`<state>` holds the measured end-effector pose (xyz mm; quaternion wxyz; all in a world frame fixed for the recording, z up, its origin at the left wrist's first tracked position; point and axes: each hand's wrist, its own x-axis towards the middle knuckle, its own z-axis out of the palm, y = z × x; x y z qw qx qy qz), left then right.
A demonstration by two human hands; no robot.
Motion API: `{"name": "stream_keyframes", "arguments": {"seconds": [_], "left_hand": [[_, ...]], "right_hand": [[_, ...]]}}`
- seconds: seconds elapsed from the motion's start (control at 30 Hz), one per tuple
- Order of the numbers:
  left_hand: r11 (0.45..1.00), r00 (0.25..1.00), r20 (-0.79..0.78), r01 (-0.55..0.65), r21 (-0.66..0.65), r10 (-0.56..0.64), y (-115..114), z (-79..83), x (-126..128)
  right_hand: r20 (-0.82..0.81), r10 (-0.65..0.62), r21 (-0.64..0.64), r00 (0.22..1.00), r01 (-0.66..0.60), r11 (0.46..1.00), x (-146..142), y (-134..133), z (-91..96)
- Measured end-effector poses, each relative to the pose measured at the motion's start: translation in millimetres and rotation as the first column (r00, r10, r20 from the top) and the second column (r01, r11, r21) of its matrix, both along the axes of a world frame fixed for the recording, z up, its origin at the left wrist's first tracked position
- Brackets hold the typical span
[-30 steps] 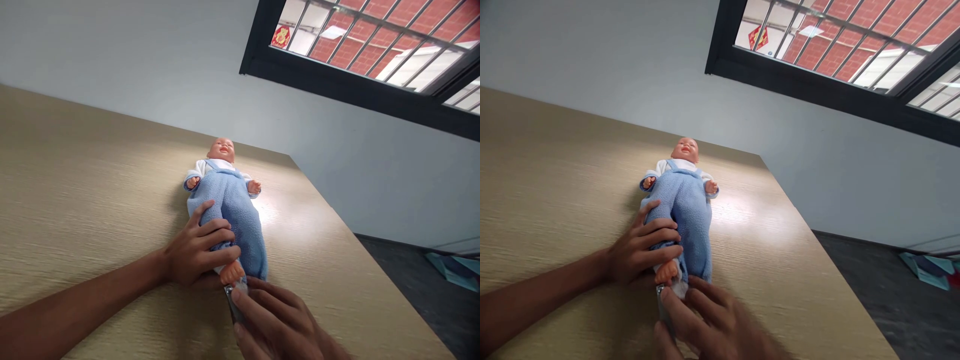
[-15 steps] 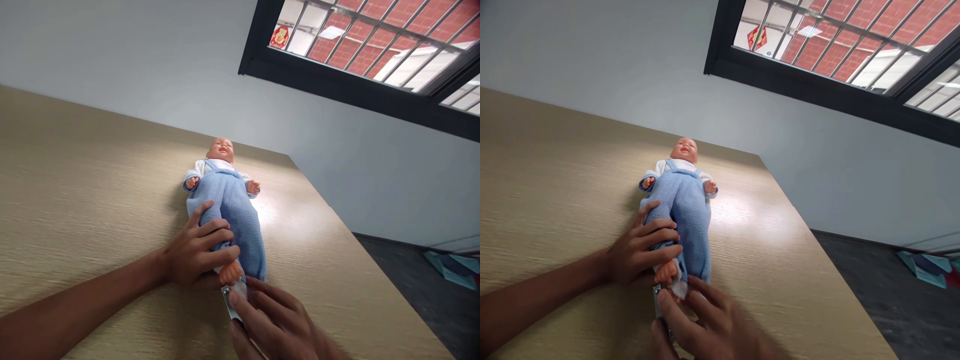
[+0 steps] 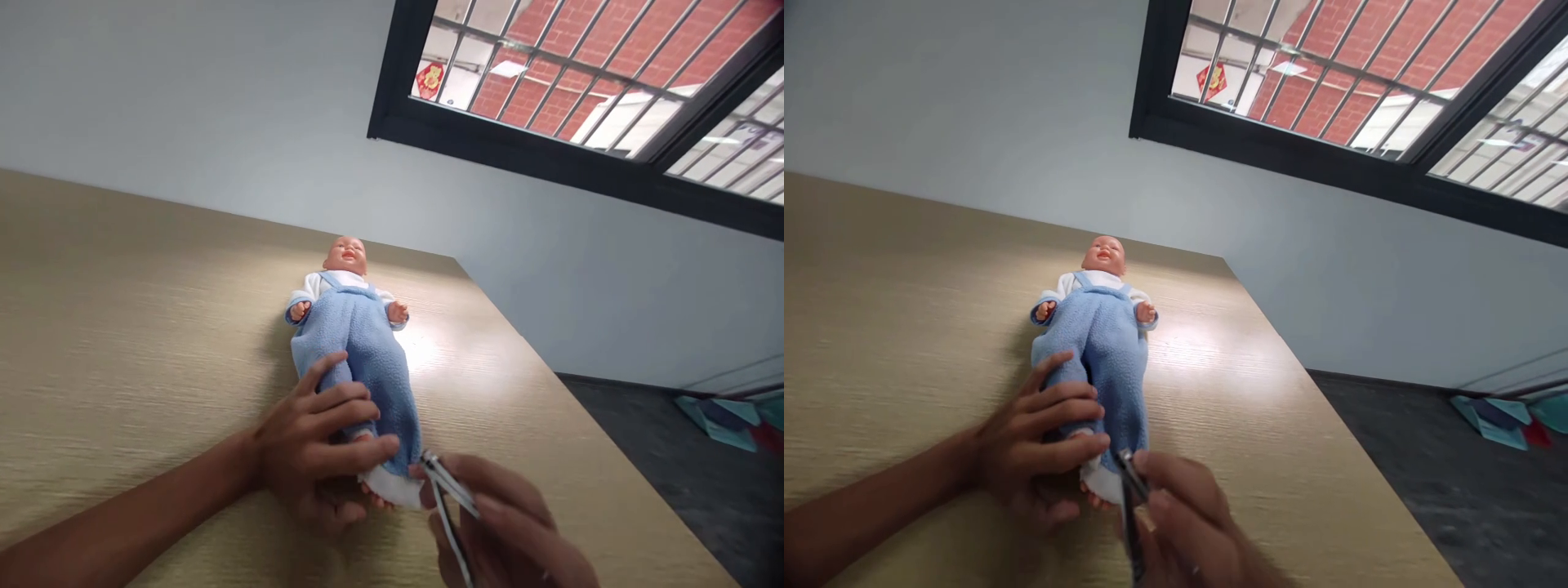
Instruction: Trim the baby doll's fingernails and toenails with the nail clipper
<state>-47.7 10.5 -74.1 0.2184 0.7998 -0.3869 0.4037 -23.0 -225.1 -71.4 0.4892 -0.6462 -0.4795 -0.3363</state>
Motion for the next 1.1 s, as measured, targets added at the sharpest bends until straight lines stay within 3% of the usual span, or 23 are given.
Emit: {"name": "stream_keyframes", "arguments": {"seconds": [0.17,0.43,0.53,0.77,1.0,1.1], "left_hand": [[0.995,0.999,-0.006,0.053,0.087,-0.053,-9,2.3,-4],[0.98,0.998,-0.033,0.067,0.188,-0.062,-14,-2.7,-8],[0.983,0.995,-0.068,0.078,0.165,-0.068,-14,0.4,-9],[0.997,0.977,-0.208,0.064,0.042,-0.054,-21,6.8,-13],[0.994,0.974,-0.199,-0.106,0.024,0.109,-20,-15.6,-21],[0.993,0.951,-0.285,-0.111,0.043,0.119,-19,-17.9,-23]], "right_hand": [[-0.187,0.06,0.132,0.981,-0.035,0.991,16,10,2.7],[-0.194,0.094,0.068,0.976,-0.082,0.994,14,15,0.3],[-0.216,0.093,0.031,0.972,-0.088,0.996,14,16,-2.0],[-0.454,0.031,0.021,0.89,-0.023,0.999,22,17,-7.5],[-0.455,0.038,0.052,0.889,-0.016,0.999,23,17,-5.7],[-0.431,0.045,0.07,0.901,-0.017,0.997,22,17,-6.4]]}}
